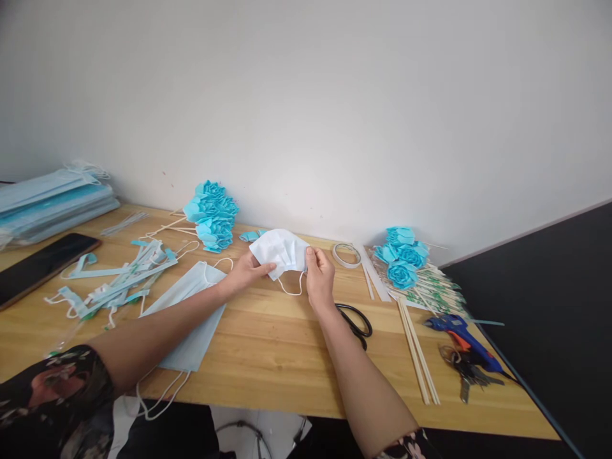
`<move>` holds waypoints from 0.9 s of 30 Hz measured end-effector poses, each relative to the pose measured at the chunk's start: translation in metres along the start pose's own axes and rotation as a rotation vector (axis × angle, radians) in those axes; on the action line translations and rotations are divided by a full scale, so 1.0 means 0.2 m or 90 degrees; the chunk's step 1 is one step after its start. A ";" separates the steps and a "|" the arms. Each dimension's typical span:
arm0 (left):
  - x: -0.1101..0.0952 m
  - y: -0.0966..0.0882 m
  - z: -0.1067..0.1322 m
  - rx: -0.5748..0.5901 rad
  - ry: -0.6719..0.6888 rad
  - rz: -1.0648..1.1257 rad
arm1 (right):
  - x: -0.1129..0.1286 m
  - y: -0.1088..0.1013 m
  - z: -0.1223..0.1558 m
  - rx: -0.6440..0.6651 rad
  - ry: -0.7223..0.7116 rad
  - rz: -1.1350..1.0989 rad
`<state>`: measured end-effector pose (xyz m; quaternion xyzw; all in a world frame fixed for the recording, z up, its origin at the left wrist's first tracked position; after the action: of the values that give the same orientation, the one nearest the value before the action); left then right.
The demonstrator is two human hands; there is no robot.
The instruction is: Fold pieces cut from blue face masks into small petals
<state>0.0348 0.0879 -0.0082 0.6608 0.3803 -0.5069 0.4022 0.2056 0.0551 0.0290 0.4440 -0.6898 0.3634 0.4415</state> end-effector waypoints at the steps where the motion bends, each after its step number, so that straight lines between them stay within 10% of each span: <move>1: 0.01 0.00 0.00 -0.003 -0.005 -0.008 | 0.01 0.01 0.00 0.005 -0.001 -0.010; 27: -0.05 0.03 0.04 0.030 0.023 -0.237 | -0.04 0.06 -0.03 0.133 0.053 -0.196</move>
<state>0.0353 0.0774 0.0011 0.5972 0.4914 -0.5692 0.2791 0.1984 0.0665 0.0229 0.5725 -0.5533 0.3793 0.4715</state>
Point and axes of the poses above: each hand's wrist, its own z-axis away from the middle knuckle, its own y-axis out of the palm, x = y × z, the point moved 8 cm from there along -z, towards the middle knuckle, and after that the axes turned 3 degrees about x, right-handed, at the moved point
